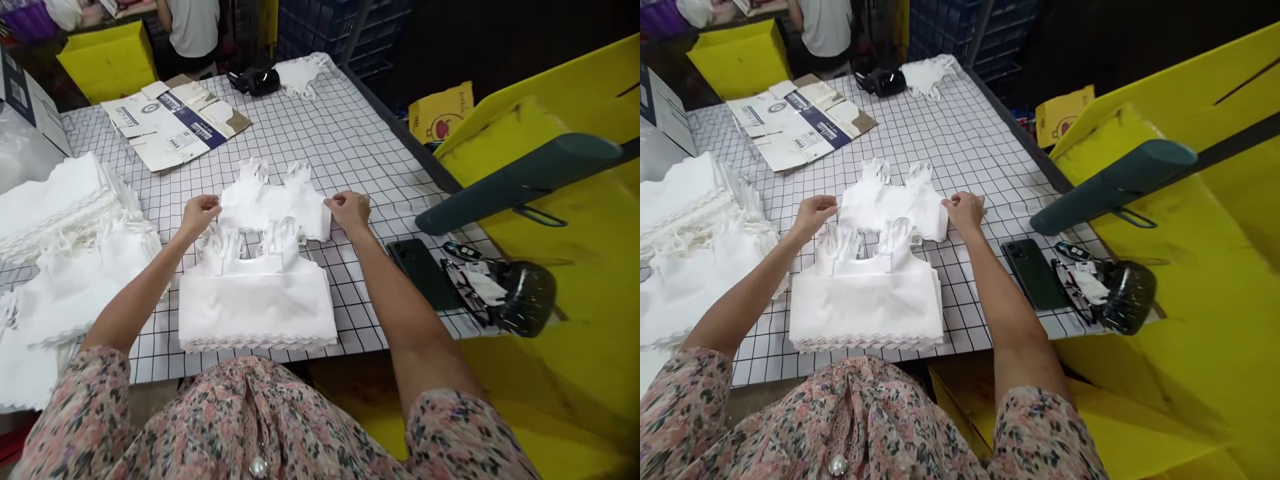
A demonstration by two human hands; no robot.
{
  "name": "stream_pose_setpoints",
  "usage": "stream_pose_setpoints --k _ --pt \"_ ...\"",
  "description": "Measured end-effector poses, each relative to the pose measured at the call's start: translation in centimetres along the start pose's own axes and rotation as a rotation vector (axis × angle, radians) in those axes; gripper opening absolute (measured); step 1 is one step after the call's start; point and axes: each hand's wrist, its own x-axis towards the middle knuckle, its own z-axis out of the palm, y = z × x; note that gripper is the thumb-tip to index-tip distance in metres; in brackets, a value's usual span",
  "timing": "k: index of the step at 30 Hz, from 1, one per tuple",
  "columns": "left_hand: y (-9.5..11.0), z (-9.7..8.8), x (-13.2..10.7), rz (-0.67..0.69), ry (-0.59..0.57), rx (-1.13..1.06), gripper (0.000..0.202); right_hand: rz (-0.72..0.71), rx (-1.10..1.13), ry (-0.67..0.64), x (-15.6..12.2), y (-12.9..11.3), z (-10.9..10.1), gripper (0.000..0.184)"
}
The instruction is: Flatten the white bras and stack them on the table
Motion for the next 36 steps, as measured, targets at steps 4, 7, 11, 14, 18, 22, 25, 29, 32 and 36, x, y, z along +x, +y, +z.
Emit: stream_pose_setpoints --k 4,7,11,14,18,22,25,29,32,36 --pt "-0.9 2.0 3.3 -0.064 0.017 0.034 0.023 -0.151 -0.022 0.033 0.3 0.3 1.0 0.01" --pt "-1.0 3.0 4.4 -0.09 0.011 0.073 0.021 -0.26 -0.003 0.121 0.4 1.1 1.0 0.01" --pt "-0.7 3.7 5.4 -0.088 -0.015 0.161 0.015 -0.1 0.126 0.209 0.9 1.9 0.5 0.006" --pt "-0.5 4.0 5.7 -0.088 -0.006 0.278 0.02 0.021 0.202 0.11 0.5 2.3 0.2 0.017" --pt "-0.1 4.5 5.6 -0.148 -0.049 0.47 0.035 0.052 0.127 -0.011 -1.2 2.6 0.2 0.027" --pt "0.8 5.5 5.3 -0.164 -0.114 0.459 0.034 -0.015 0.105 0.114 -2.3 2.2 0.0 0.023" --pt "2.5 6.0 5.3 -0.198 -0.05 0.218 0.029 -0.05 0.235 0.199 -1.6 0.9 -0.7 0.019" --pt "6.1 4.6 5.8 -0.221 0.038 -0.18 0.012 -0.018 0.534 0.184 0.4 -2.2 -3.1 0.017" --pt "9.3 1.6 4.7 -0.138 0.069 -0.354 0.017 -0.056 0.721 0.125 -0.2 -4.7 -6.6 0.018" --pt "11.5 -3.9 -1.7 -0.028 0.068 -0.399 0.011 -0.148 0.766 0.035 -6.3 -6.7 -11.8 0.017"
